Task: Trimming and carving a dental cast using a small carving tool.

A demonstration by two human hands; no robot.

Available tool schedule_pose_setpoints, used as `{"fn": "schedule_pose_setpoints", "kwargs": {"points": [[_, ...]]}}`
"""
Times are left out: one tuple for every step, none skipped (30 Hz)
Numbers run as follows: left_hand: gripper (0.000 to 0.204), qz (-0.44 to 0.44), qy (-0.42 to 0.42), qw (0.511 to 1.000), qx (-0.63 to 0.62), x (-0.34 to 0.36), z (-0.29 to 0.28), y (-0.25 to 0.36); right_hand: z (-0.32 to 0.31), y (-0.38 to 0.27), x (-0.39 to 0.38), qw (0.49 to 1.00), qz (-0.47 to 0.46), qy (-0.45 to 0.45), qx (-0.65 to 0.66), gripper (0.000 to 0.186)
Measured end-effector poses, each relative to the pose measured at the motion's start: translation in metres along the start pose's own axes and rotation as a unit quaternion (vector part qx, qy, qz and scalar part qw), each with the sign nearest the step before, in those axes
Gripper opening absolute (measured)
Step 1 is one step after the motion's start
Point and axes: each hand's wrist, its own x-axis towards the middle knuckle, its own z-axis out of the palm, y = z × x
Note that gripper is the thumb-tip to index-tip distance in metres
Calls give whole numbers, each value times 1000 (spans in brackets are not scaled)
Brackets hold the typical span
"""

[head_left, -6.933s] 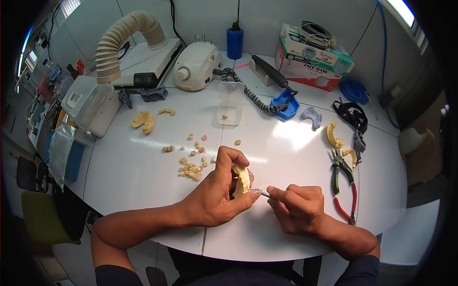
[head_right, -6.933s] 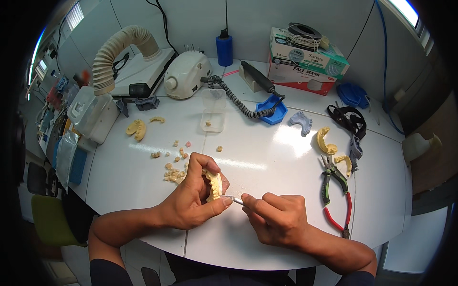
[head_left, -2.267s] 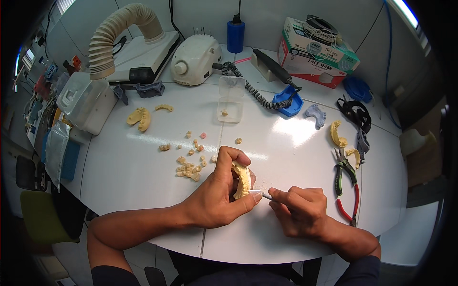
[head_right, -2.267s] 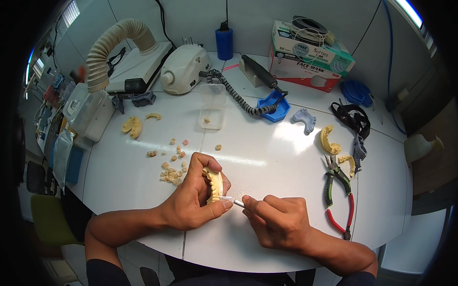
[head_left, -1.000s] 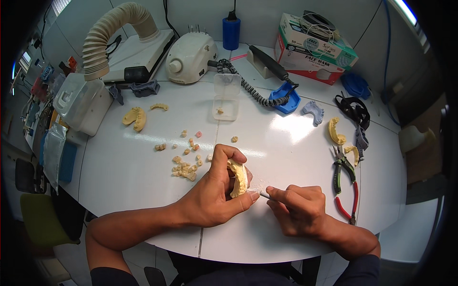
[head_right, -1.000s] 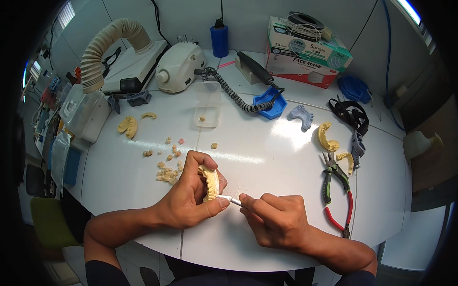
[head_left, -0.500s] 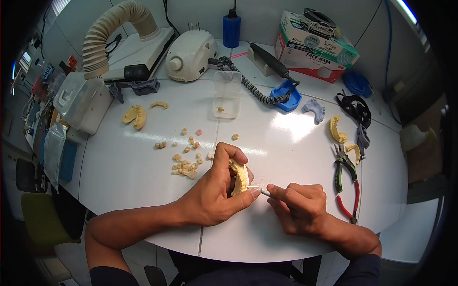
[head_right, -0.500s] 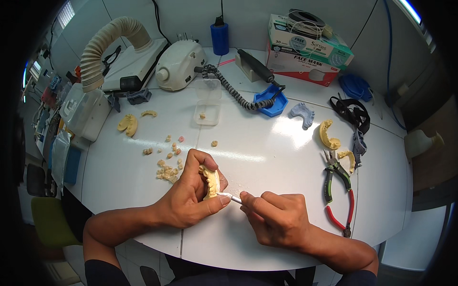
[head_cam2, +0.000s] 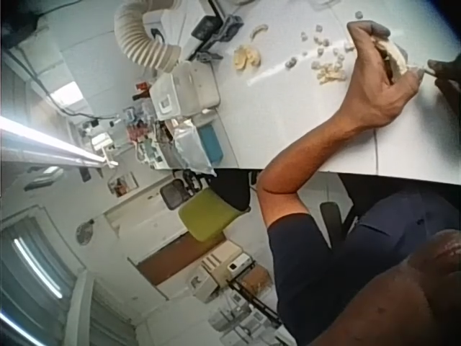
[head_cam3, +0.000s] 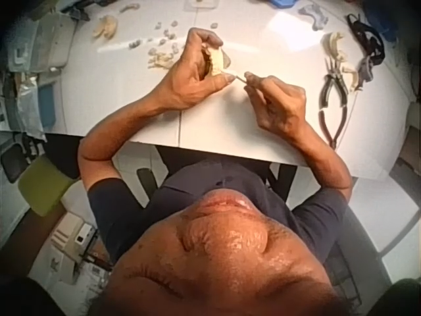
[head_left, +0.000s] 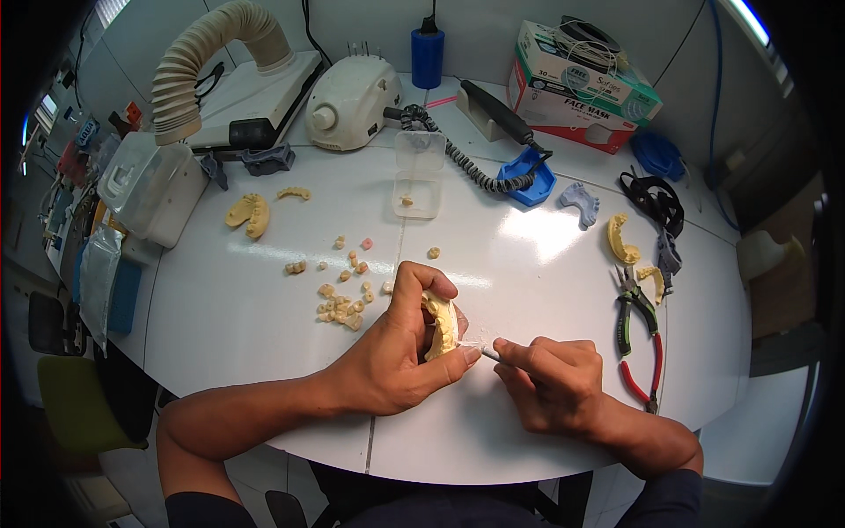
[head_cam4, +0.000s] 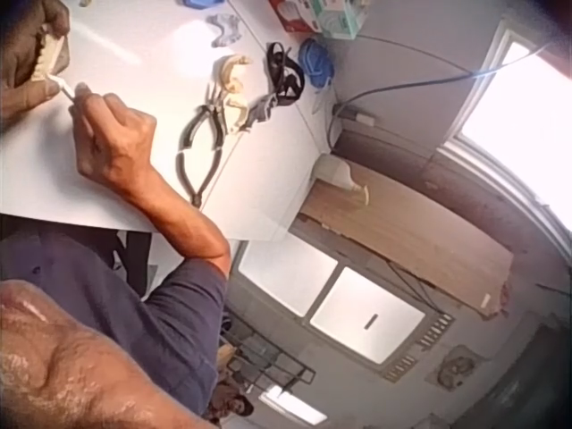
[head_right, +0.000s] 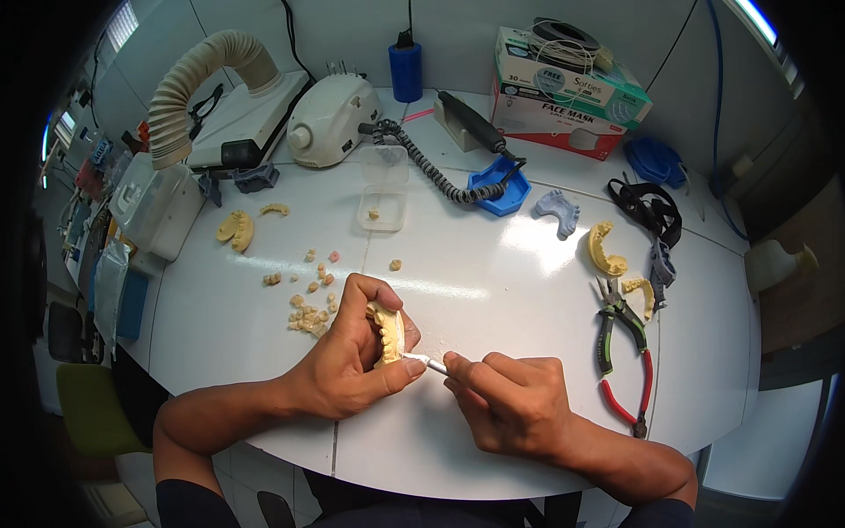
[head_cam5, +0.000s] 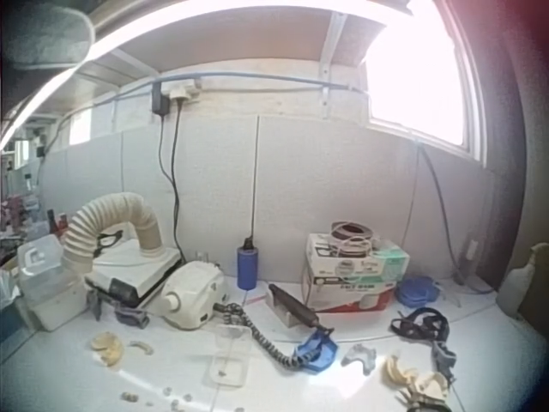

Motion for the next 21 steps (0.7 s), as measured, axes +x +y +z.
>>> {"fn": "schedule_pose_setpoints", "kwargs": {"points": [[55, 0, 0, 1000, 0, 0, 0, 0, 0, 0, 0, 1000, 0, 0, 0, 34], [56, -1, -3, 1000, 0, 0, 0, 0, 1, 0, 0, 1000, 0, 0, 2, 34], [56, -1, -6, 1000, 0, 0, 0, 0, 1, 1, -1, 1000, -1, 1, 4, 35], [56, -1, -6, 1000, 0, 0, 0, -1, 1, 1, -1, 1000, -1, 1, 4, 35], [57, 8, -8, 1000, 3, 0, -1, -1, 0, 1, -1, 1000, 0, -2, 5, 35], [58, 16, -10, 1000, 6, 0, -1, -2, 0, 0, -1, 1000, 1, -5, 6, 35], [58, 16, -9, 1000, 5, 0, -1, -2, 0, 0, -1, 1000, 1, -6, 6, 35], [59, 22, -7, 1000, 9, 0, 0, -1, -1, 0, 0, 1000, -1, -10, 7, 34], [60, 28, -5, 1000, 13, 0, 0, -1, -2, 0, 1, 1000, -2, -14, 7, 34], [60, 28, -6, 1000, 13, 0, 0, 0, -2, 0, 0, 1000, -1, -14, 7, 34], [60, 25, -9, 1000, -2, 0, 0, 0, -2, 0, 0, 1000, 0, -16, 7, 34], [60, 21, -13, 1000, -17, 0, 0, 0, -2, 0, 0, 1000, 1, -18, 7, 34], [60, 20, -13, 1000, -17, 0, 0, 0, -2, 0, 0, 1000, 1, -19, 8, 34], [60, 23, -13, 1000, -15, 0, 0, -1, -2, 0, 0, 1000, 0, -17, 9, 33], [60, 25, -13, 1000, -14, 0, 0, -1, -1, 0, 0, 1000, -1, -15, 10, 33], [60, 25, -13, 1000, -14, 0, 0, -2, -1, 0, 0, 1000, -1, -15, 11, 33], [59, 30, -15, 999, -15, 0, 0, -2, -1, 0, 0, 1000, -1, -16, 10, 33], [58, 35, -17, 999, -15, 0, 0, -2, -1, 0, 0, 1000, -1, -17, 10, 33], [58, 34, -17, 999, -15, 0, 0, -3, -1, 0, 0, 1000, -1, -17, 10, 33], [58, 30, -15, 999, -14, 0, 0, -3, -1, 0, 0, 1000, -3, -17, 10, 33], [57, 27, -13, 999, -12, 0, 0, -4, -1, 0, 0, 1000, -5, -16, 11, 33]]}}
